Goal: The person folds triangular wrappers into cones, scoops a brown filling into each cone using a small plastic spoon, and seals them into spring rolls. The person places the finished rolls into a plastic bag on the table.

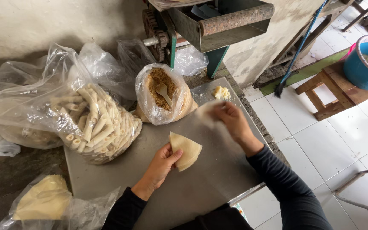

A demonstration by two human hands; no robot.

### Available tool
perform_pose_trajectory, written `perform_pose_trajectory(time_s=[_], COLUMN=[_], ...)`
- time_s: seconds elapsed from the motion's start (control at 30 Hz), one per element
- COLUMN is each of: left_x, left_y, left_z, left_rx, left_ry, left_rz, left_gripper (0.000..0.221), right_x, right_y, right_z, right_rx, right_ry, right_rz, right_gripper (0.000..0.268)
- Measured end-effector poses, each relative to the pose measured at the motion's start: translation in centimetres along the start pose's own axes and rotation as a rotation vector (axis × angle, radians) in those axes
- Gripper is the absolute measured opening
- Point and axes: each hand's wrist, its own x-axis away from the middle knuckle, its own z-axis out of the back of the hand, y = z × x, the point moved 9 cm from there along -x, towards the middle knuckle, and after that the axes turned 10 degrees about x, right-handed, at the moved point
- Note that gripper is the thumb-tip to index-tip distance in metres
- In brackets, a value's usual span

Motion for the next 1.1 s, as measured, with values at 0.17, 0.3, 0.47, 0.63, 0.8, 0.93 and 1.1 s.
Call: perform_pose_trajectory(time_s=[0.17,0.3,0.47,0.63,0.8,0.93,1.1], left_x=[0.2,-0.3,-0.4,-0.2,0.2,0.6,0.7], left_y=[-0.3,-0.3,-0.4,0.0,0.7,1.0,0.7], left_z=[0.5,0.4,0.4,-0.5,-1.7,-2.0,-2.2], left_rx=[0.006,0.029,0.0,-0.008,0.093,0.077,0.0], left_ry=[0.081,0.057,0.002,-0.022,-0.132,-0.176,-0.127], left_rz=[0.042,0.0,-0.051,-0.047,0.01,0.034,0.029], left_gripper=[0.036,0.035,0.034,0.036,0.047,0.059,0.046], right_x=[0.1,1.2,1.8,2.1,3.0,5.4,8.3], right_y=[-3.3,-1.5,-0.2,-1.2,-4.0,-5.8,-6.9], right_z=[0.6,-4.2,-4.0,-3.9,-4.7,-6.3,-10.2], right_rx=[0.961,1.329,1.269,1.247,1.107,0.749,0.619], right_ry=[0.198,0.077,0.014,-0.015,-0.067,-0.305,-0.543], right_rz=[0.493,0.774,0.752,0.728,0.733,0.581,0.546], right_gripper=[0.031,0.042,0.042,0.051,0.046,0.039,0.025])
